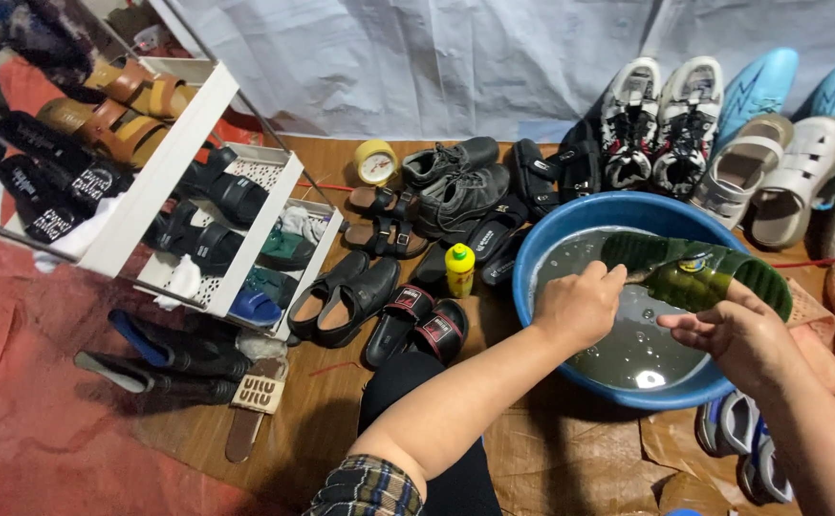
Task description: The person scrubs a green slipper with a brush in a blue basin of water. They repeatedly dip the slipper and brush into the water, scrubbing the sole and upper surfaces. The slipper is handled one at a time throughout the clip.
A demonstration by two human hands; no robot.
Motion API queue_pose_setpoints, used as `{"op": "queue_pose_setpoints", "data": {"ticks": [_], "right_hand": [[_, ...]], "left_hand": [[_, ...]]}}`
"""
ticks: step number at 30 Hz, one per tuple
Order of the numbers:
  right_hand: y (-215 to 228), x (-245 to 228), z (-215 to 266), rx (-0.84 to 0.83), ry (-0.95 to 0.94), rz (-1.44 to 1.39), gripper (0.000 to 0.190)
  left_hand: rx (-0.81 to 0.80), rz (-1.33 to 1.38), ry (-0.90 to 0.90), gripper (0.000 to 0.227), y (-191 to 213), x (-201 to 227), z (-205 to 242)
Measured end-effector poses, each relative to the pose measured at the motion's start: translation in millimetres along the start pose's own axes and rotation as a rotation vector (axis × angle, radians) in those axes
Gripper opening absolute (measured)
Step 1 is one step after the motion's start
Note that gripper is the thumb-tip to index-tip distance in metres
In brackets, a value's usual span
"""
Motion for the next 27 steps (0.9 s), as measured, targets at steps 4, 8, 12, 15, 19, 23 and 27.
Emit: {"op": "queue_pose_setpoints", "data": {"ticks": [4,8,12,15,19,23,27], "right_hand": [[-9.2,-1.9,0.1,-0.042,0.020,0.010,0.037],[-8.3,4.1,-5.4,-0.038,0.017,-0.099,0.024],[-24.0,3.2,-9.2,0.071,0.019,-0.084,0.040],[-45.3,-4.8,-8.7,0.141,0.076,0.052,0.030],[-22.8,9.4,-32.9,0.228,0.112,0.168,0.028],[2.4,13.4,-43.1,0.301,0.154,0.136,0.027],[20.8,12.0,-43.3,0.269,0.085,0.268,0.018]], "left_hand": [[-0.007,0.030,0.015,0.007,3.5,8.8,3.0],[-0.207,0.149,0.075,0.013,2.4,16.3,7.0],[-0.338,0.419,0.200,0.024,8.2,30.4,7.1],[-0.245,0.575,0.250,0.040,-35.6,41.6,10.0],[-0.321,0.633,0.374,0.050,-27.8,50.1,0.6],[-0.295,0.713,0.379,0.047,-24.0,52.3,-6.2],[-0.232,0.814,0.649,0.072,-32.6,29.2,-26.2]]}}
Point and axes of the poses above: each hand's wrist, its own z-axis away from the middle knuckle, its own y-axis out of the back of the hand, x = y × z, the point moved 2 cm from there along -z, towards the middle knuckle, and after that the axes turned 9 degrees about -x, right-handed, at the moved point
